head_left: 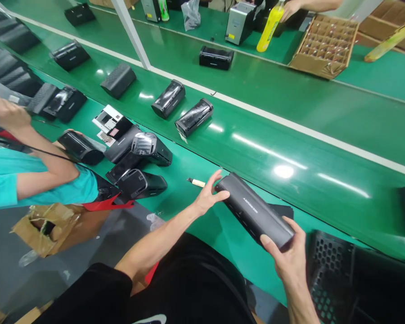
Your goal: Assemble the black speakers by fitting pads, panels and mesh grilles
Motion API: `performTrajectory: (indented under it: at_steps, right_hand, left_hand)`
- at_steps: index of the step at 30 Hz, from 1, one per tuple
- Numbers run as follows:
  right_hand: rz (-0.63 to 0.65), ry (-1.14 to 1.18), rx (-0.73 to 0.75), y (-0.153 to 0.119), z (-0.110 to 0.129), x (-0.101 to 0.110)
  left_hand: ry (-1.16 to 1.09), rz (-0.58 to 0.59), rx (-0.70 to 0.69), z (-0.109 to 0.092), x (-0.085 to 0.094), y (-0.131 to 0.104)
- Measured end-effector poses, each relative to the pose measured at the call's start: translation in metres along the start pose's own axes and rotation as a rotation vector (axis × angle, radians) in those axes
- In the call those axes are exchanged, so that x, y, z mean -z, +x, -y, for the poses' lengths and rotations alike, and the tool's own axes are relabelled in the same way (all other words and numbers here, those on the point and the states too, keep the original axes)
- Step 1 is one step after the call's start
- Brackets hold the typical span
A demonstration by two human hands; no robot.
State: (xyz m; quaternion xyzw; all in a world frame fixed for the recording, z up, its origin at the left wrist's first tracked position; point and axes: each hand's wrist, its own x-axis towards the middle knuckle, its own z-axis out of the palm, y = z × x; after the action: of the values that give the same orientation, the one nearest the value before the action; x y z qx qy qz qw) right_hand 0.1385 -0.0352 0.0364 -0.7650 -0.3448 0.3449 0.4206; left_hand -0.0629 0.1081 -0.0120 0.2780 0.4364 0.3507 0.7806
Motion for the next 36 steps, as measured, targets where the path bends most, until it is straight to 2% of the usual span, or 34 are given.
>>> performTrajectory:
  at_steps: [2, 3, 5, 6, 8, 10, 11, 13, 15, 16, 18, 20, 22, 26, 28, 33, 36]
  right_hand:
    - [-0.108, -0.141, 0.121, -0.008, 0.022, -0.013]
    - [-0.104, -0.194, 0.178, -0.013, 0.033, -0.018]
    - [0.073, -0.2, 0.251, -0.022, 0.048, -0.018]
    - [0.191, -0.151, 0.249, -0.023, 0.051, -0.013]
    - [0.3, -0.026, 0.209, -0.011, 0.046, 0.007]
    - [0.172, 0.005, 0.184, 0.014, 0.029, 0.03]
    - [0.164, -0.014, 0.139, 0.028, 0.019, 0.04]
    - [0.271, 0.067, 0.023, 0.049, 0.0, 0.05]
    - [0.387, 0.185, -0.072, 0.055, -0.012, 0.049]
    - [0.415, 0.24, -0.104, 0.052, -0.016, 0.046]
    - [0.381, 0.346, -0.159, 0.037, -0.022, 0.039]
    - [0.306, 0.45, -0.228, 0.019, -0.028, 0.032]
    - [0.231, 0.512, -0.293, 0.005, -0.036, 0.027]
    - [0.209, 0.474, -0.328, -0.007, -0.051, 0.019]
    - [0.209, 0.424, -0.298, -0.009, -0.053, 0.019]
    - [0.127, 0.385, -0.165, -0.019, -0.042, 0.022]
    - [0.07, 0.394, -0.173, -0.023, -0.039, 0.017]
  left_hand:
    - [-0.188, -0.101, 0.073, 0.017, -0.02, -0.005]
    - [-0.295, -0.083, 0.114, 0.024, -0.028, -0.006]
    - [-0.459, -0.014, 0.22, 0.032, -0.034, -0.008]
    - [-0.511, 0.084, 0.31, 0.031, -0.032, -0.008]
    - [-0.578, 0.335, 0.482, 0.023, -0.022, -0.009]
    - [-0.581, 0.575, 0.613, 0.012, -0.012, -0.011]
    - [-0.553, 0.657, 0.665, 0.007, -0.01, -0.013]
    - [-0.439, 0.742, 0.759, 0.001, -0.009, -0.02]
    - [-0.28, 0.733, 0.818, 0.0, -0.009, -0.026]
    - [-0.218, 0.674, 0.799, 0.001, -0.008, -0.029]
    - [-0.171, 0.472, 0.666, 0.002, 0.002, -0.034]
    - [-0.193, 0.259, 0.438, 0.0, 0.016, -0.039]
    - [-0.112, 0.18, 0.235, -0.005, 0.028, -0.042]
    - [0.403, 0.282, 0.041, -0.019, 0.034, -0.045]
    - [0.552, 0.325, -0.011, -0.024, 0.032, -0.044]
    - [0.614, 0.341, -0.142, -0.021, 0.029, -0.041]
    - [0.621, 0.328, -0.193, -0.013, 0.03, -0.041]
